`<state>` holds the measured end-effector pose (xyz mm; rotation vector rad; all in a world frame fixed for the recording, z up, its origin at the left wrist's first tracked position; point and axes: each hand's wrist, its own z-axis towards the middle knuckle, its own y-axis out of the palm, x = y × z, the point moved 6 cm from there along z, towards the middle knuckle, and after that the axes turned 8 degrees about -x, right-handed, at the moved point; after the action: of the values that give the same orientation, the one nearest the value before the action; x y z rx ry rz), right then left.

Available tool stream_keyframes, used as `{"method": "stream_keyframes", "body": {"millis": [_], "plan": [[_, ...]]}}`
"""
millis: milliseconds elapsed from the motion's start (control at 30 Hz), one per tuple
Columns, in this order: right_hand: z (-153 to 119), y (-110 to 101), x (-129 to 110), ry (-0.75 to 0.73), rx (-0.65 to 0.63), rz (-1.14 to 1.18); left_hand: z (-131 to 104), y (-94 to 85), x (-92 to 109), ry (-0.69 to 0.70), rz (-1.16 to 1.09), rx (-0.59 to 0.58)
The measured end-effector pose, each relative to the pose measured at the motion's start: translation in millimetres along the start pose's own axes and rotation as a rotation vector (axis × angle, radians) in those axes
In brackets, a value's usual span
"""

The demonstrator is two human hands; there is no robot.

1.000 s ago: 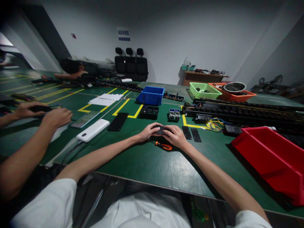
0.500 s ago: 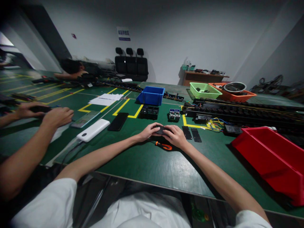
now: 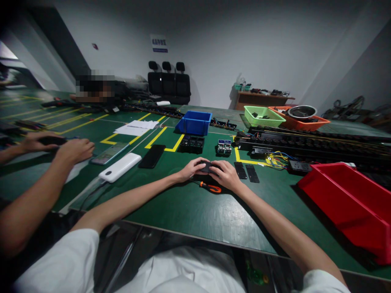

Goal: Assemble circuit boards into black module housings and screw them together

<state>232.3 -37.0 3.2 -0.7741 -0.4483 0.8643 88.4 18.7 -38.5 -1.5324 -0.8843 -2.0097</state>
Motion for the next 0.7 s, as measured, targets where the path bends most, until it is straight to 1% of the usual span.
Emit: {"method": "stream_keyframes", "body": {"millis": [233, 700], "plan": [[-0.5, 1.7, -0.2, -0.014, 0.005, -0.015, 0.1, -0.4, -0.5, 0.009, 0.01, -0.01], [-0.2, 3.3, 0.8, 0.013, -0.012, -0.019, 0.2, -0.8, -0.4, 0.004, 0.007, 0.006]]}}
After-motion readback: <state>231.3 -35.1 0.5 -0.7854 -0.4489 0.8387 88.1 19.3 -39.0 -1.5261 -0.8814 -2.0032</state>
